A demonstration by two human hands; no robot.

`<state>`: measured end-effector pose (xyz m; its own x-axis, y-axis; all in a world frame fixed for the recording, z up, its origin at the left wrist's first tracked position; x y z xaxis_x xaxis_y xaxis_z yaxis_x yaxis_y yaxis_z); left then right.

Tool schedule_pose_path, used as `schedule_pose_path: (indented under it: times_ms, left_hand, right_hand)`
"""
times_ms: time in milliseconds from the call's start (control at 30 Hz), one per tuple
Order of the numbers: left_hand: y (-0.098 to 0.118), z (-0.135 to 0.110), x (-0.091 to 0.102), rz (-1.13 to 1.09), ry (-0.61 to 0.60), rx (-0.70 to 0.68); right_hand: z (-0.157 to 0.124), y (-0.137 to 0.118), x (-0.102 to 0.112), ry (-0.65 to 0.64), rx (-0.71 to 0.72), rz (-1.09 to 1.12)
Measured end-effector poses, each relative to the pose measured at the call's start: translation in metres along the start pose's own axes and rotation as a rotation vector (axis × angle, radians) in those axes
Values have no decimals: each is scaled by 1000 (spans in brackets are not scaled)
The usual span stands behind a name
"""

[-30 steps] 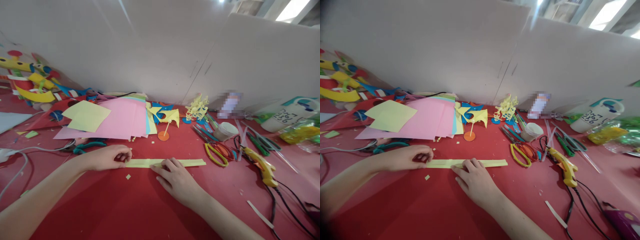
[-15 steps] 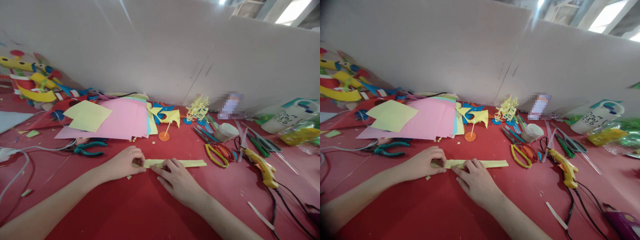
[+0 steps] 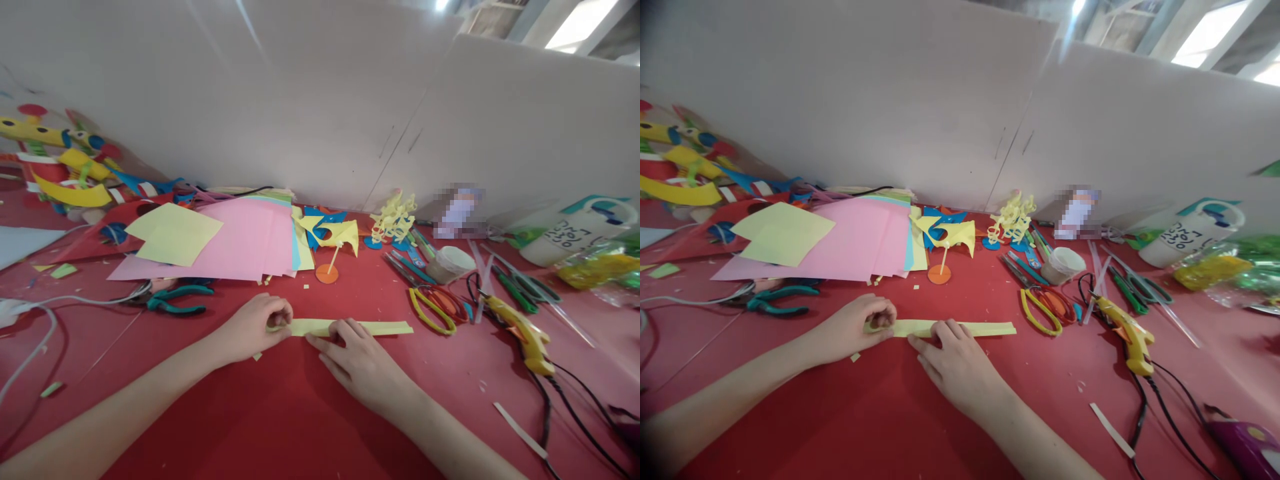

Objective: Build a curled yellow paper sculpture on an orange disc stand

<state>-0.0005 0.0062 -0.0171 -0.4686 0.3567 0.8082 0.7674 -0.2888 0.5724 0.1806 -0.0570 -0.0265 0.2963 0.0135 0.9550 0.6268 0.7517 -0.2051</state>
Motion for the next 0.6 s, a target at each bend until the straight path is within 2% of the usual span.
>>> schedule_pose_path:
  times_ms: [333,600]
  left_hand:
    - [-8,-3,14,-63,-143,-26]
    - [-18,-7,33,-51,-311,-76]
  right_hand:
    - [-32,23,14,71,15,-130]
    - [-70,54,29,87,1,-115]
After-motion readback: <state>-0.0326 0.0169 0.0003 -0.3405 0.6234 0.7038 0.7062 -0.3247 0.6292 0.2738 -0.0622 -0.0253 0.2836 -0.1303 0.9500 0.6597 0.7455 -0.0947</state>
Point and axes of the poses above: each hand's wrist, its own z-axis towards the middle knuckle, its own x-axis out of the back of the hand, y = z × x, the point moved 3 cm from there along z, towards the middle knuckle, and after that the axes turned 11 degrees about x, right-handed, at the moved point
